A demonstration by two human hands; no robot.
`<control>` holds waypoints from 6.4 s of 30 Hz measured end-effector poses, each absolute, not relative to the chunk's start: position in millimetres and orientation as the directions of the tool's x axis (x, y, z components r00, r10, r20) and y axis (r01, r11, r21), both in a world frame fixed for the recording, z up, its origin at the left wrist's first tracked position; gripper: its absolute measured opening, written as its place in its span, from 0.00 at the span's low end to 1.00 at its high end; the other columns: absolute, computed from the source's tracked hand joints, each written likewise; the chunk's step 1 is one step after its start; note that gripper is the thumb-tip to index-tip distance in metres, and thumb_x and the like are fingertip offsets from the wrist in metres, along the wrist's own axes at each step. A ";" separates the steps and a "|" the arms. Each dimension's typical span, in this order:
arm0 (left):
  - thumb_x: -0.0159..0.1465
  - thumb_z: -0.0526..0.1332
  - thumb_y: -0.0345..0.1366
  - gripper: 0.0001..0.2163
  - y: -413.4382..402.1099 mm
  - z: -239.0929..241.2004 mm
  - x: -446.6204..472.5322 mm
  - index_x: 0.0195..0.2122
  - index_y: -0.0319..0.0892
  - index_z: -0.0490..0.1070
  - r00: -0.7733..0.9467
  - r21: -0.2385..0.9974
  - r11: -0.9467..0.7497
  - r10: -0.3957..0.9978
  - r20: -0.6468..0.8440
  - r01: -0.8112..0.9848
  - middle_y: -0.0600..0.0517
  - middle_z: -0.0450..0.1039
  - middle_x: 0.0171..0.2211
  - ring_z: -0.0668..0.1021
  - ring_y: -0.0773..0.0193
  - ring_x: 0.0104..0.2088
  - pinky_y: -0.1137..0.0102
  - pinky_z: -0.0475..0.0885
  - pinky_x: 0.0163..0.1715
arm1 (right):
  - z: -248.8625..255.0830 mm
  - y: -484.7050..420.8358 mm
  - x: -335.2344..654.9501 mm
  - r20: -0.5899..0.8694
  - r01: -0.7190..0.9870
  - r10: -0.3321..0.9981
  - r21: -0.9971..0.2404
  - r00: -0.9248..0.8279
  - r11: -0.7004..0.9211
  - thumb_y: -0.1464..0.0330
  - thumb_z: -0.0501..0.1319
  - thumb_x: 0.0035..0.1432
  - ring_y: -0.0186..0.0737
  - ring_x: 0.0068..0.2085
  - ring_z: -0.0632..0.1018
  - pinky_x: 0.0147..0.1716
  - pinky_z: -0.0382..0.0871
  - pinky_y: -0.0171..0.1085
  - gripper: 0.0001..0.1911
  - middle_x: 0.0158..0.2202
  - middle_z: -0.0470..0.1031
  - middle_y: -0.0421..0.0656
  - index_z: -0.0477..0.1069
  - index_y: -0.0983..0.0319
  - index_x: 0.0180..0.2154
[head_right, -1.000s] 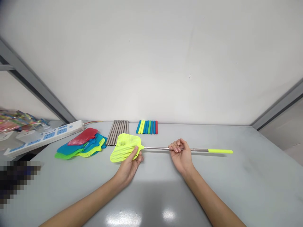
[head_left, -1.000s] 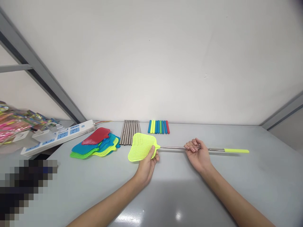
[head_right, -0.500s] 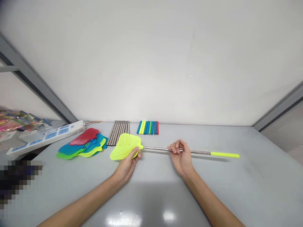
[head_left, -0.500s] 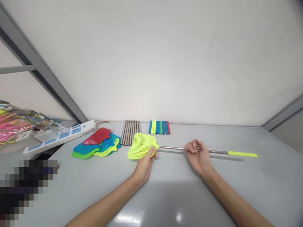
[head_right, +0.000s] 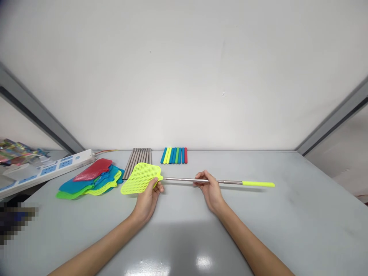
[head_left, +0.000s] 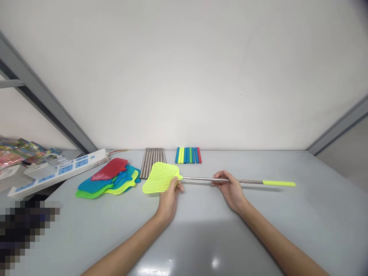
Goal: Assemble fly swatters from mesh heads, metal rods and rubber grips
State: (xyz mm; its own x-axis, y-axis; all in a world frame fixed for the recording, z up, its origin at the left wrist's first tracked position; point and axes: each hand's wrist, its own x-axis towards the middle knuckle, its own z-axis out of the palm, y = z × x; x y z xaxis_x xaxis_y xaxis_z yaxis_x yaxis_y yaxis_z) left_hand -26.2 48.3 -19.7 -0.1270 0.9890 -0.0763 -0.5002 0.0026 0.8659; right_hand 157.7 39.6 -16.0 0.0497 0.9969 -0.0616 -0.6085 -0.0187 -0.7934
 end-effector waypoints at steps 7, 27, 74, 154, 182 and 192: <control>0.53 0.58 0.36 0.07 44.9 -22.8 -28.8 0.21 0.41 0.61 -0.169 0.905 -0.051 0.985 -0.023 -0.422 0.60 0.59 0.16 0.63 0.73 0.16 0.75 0.60 0.19 | -18.3 41.1 159.5 -0.116 -0.582 0.993 -0.809 0.017 -0.085 0.62 0.54 0.50 0.36 0.23 0.67 0.29 0.61 0.37 0.16 0.16 0.62 0.40 0.66 0.64 0.17; 0.56 0.55 0.39 0.14 45.1 -29.7 -30.2 0.17 0.42 0.55 -0.212 0.967 -0.071 0.977 0.019 -0.244 0.59 0.54 0.14 0.58 0.73 0.15 0.75 0.56 0.17 | -23.1 39.1 160.6 -0.024 -0.497 0.998 -0.867 -0.053 -0.047 0.63 0.50 0.54 0.36 0.23 0.64 0.28 0.57 0.37 0.20 0.16 0.57 0.39 0.62 0.63 0.14; 0.55 0.54 0.41 0.09 44.0 -21.0 -28.3 0.23 0.41 0.61 -0.104 0.857 0.044 0.988 -0.113 -0.514 0.58 0.61 0.18 0.63 0.73 0.16 0.75 0.60 0.17 | -19.2 37.6 157.3 -0.044 -0.500 0.998 -0.863 -0.051 -0.064 0.61 0.50 0.53 0.35 0.20 0.65 0.26 0.57 0.36 0.22 0.14 0.57 0.39 0.64 0.63 0.12; 0.63 0.42 0.33 0.11 16.0 24.4 -44.7 0.33 0.42 0.63 0.699 0.147 -0.703 0.710 0.087 0.696 0.54 0.66 0.25 0.69 0.67 0.21 0.72 0.58 0.20 | -12.5 24.6 152.3 -0.064 -0.130 0.865 -0.981 -0.498 -0.147 0.61 0.41 0.58 0.34 0.20 0.67 0.23 0.59 0.35 0.28 0.16 0.65 0.43 0.68 0.67 0.17; 0.61 0.44 0.28 0.08 0.0 25.6 -43.8 0.31 0.42 0.61 0.731 0.118 -0.727 0.682 0.014 0.676 0.53 0.67 0.26 0.71 0.65 0.23 0.71 0.61 0.21 | -7.8 -4.7 121.1 -0.115 -0.082 0.817 -0.977 -0.565 -0.195 0.59 0.35 0.57 0.35 0.19 0.68 0.25 0.63 0.35 0.32 0.15 0.68 0.44 0.70 0.65 0.17; 0.63 0.42 0.35 0.12 6.0 27.2 -45.2 0.27 0.42 0.61 0.724 0.190 -0.720 0.688 0.061 0.668 0.55 0.66 0.23 0.68 0.68 0.19 0.73 0.59 0.19 | -7.7 1.4 119.3 -0.197 -0.090 0.824 -0.954 -0.532 -0.286 0.60 0.37 0.57 0.34 0.18 0.67 0.22 0.62 0.35 0.31 0.14 0.67 0.44 0.69 0.67 0.17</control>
State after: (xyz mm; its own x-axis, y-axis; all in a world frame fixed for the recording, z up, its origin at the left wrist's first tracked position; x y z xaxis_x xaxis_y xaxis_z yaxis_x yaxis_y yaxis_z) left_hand -45.2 6.0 27.2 0.7235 0.6876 0.0606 0.6680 -0.7196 0.1898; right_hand 119.3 1.4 -7.7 -0.5320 0.8236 -0.1968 -0.0901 -0.2862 -0.9539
